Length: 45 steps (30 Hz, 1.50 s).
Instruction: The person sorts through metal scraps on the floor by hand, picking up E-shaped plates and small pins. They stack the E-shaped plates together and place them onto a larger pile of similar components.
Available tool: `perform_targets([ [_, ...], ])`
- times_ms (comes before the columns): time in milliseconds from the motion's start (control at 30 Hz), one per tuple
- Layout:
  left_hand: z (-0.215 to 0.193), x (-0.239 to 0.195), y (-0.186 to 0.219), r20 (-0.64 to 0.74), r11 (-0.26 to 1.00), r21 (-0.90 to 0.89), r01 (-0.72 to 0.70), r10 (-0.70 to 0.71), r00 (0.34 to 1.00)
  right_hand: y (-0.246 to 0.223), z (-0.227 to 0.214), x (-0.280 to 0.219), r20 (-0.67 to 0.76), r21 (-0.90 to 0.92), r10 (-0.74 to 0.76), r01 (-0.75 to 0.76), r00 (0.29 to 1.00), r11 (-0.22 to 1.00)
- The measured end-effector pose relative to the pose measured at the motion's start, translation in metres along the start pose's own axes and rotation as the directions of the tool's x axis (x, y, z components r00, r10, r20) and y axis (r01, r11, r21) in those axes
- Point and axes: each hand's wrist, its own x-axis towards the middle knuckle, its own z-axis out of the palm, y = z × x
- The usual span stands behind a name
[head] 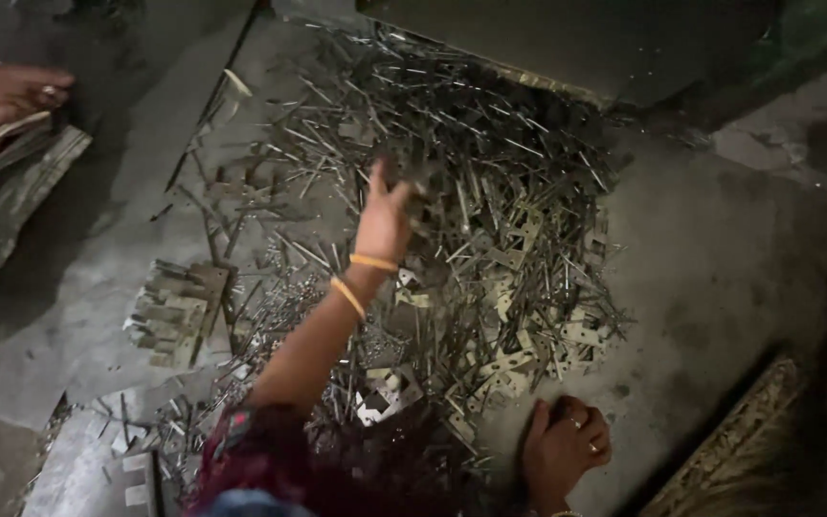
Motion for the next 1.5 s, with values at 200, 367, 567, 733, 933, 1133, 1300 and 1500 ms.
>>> perform_targets([
  [200,-0.004,-0.098,0.05,0.216,0.859,-0.191,-0.476,0.51,0.833,0.006,0.008,0.004,-0.018,-0.005,-0.022,0.022,1.0,1.0],
  [367,0.012,-0.027,0.021,-0.166,0.891,0.293,-0.347,0.405,0.899,0.011,0.015,-0.001,-0.059,-0.037,-0.047,0.045,0.997,0.998],
  [567,0.007,0.077,0.019,-0.001,0.826,0.351,0.44,-0.47,0.883,0.006,0.011,0.001,-0.016,-0.037,-0.01,0.009,1.0,0.999],
  [733,0.039,0.086,0.018,-0.293,0.696,0.424,0.579,-0.5,0.815,0.006,0.007,0.001,-0.079,0.008,-0.047,0.048,0.996,0.999],
  [933,0.014,0.068,0.04,-0.208,0.698,0.282,0.658,-0.625,0.752,0.002,0.002,-0.001,-0.052,0.057,-0.054,0.057,0.997,0.997],
  [1133,0.005,0.011,0.029,-0.067,0.882,0.468,0.05,-0.021,0.998,0.0,-0.007,-0.003,-0.119,0.104,-0.101,0.114,0.988,0.988],
  [1300,0.022,-0.019,-0.003,0.119,0.858,0.429,-0.281,0.254,0.96,0.0,-0.01,-0.004,-0.126,0.147,-0.107,0.125,0.986,0.981],
  [1500,0.021,-0.044,-0.073,0.098,0.95,0.257,0.18,-0.211,0.973,0.008,0.003,-0.002,-0.132,0.179,-0.119,0.142,0.984,0.974],
])
